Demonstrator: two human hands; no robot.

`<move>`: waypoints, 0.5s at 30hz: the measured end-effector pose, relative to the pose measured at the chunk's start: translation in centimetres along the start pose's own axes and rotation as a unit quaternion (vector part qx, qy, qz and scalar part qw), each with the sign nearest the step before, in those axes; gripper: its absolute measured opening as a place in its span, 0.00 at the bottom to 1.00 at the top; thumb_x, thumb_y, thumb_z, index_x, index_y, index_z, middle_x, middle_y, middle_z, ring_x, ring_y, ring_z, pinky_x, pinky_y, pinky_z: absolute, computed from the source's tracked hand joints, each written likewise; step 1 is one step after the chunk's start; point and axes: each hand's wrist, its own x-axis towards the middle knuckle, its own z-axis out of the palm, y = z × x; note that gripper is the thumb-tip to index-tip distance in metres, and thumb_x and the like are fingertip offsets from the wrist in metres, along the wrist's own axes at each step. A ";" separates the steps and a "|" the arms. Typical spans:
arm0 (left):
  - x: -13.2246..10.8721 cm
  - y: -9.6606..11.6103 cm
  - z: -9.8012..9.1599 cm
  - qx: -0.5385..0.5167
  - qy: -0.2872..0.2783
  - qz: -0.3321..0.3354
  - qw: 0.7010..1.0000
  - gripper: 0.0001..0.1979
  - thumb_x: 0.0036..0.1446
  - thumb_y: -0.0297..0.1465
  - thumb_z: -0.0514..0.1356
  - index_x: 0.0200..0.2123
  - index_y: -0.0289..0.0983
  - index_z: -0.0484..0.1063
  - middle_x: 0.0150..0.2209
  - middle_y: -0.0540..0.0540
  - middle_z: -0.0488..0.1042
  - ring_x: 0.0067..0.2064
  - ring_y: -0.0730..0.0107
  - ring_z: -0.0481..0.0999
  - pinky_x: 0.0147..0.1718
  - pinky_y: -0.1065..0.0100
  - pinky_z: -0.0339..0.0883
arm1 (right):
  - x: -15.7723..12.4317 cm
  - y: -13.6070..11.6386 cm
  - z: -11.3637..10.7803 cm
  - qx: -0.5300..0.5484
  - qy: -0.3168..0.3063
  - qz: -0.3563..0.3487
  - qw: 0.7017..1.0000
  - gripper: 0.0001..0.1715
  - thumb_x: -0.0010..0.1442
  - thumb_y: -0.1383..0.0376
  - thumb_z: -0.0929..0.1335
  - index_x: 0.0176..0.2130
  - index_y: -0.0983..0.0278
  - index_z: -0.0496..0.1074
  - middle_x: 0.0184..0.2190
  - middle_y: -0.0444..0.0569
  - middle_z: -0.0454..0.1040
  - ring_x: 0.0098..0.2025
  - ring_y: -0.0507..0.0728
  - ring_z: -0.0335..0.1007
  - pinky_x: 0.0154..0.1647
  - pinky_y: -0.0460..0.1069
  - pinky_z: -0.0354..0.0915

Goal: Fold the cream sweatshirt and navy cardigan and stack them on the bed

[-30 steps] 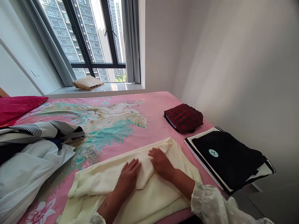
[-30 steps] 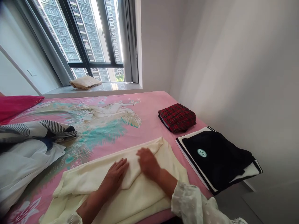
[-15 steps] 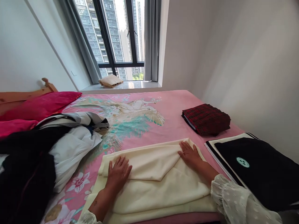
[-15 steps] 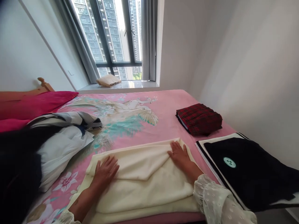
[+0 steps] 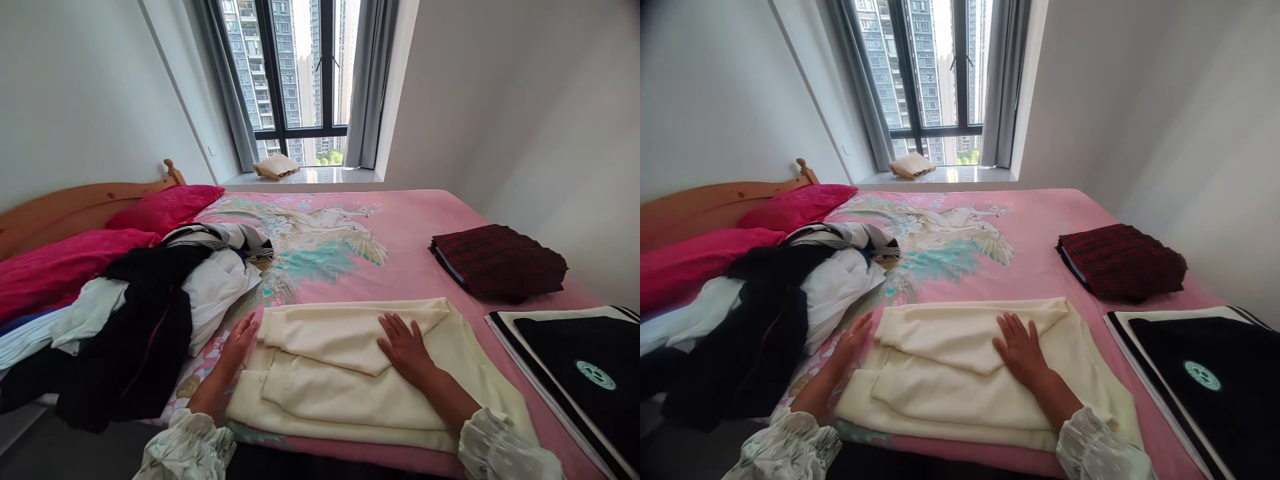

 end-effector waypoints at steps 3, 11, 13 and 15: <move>-2.8 -2.4 -1.9 -0.030 -0.008 -0.075 0.997 0.37 0.51 0.54 0.48 0.56 0.32 0.58 0.52 0.34 0.71 0.49 0.58 0.74 0.39 0.63 0.71 | 0.0 0.4 0.4 -0.009 0.010 -0.001 1.000 0.32 0.65 0.51 0.52 0.64 0.58 0.49 0.65 0.48 0.49 0.67 0.59 0.40 0.64 0.66 0.34; -7.5 -4.2 -1.3 -0.013 -0.068 -0.097 0.993 0.24 0.41 0.48 0.61 0.37 0.37 0.68 0.39 0.43 0.78 0.42 0.58 0.76 0.39 0.64 0.68 | 0.0 0.3 0.5 -0.012 -0.006 0.005 1.000 0.32 0.65 0.51 0.51 0.64 0.59 0.50 0.66 0.47 0.47 0.67 0.58 0.39 0.64 0.65 0.33; -7.5 -4.0 -1.1 0.026 -0.032 -0.098 0.994 0.21 0.42 0.47 0.60 0.34 0.38 0.67 0.36 0.44 0.77 0.41 0.56 0.76 0.40 0.62 0.66 | 0.2 0.1 0.1 -0.002 -0.025 0.017 1.000 0.33 0.65 0.51 0.51 0.64 0.60 0.50 0.66 0.48 0.47 0.67 0.59 0.38 0.64 0.66 0.33; -7.5 -3.9 -0.8 0.056 0.000 -0.098 0.994 0.19 0.43 0.46 0.60 0.32 0.39 0.65 0.34 0.45 0.76 0.42 0.54 0.74 0.41 0.60 0.63 | 0.2 -0.9 -0.7 0.015 -0.033 0.043 0.998 0.33 0.64 0.51 0.52 0.64 0.60 0.51 0.65 0.50 0.48 0.67 0.61 0.39 0.63 0.68 0.35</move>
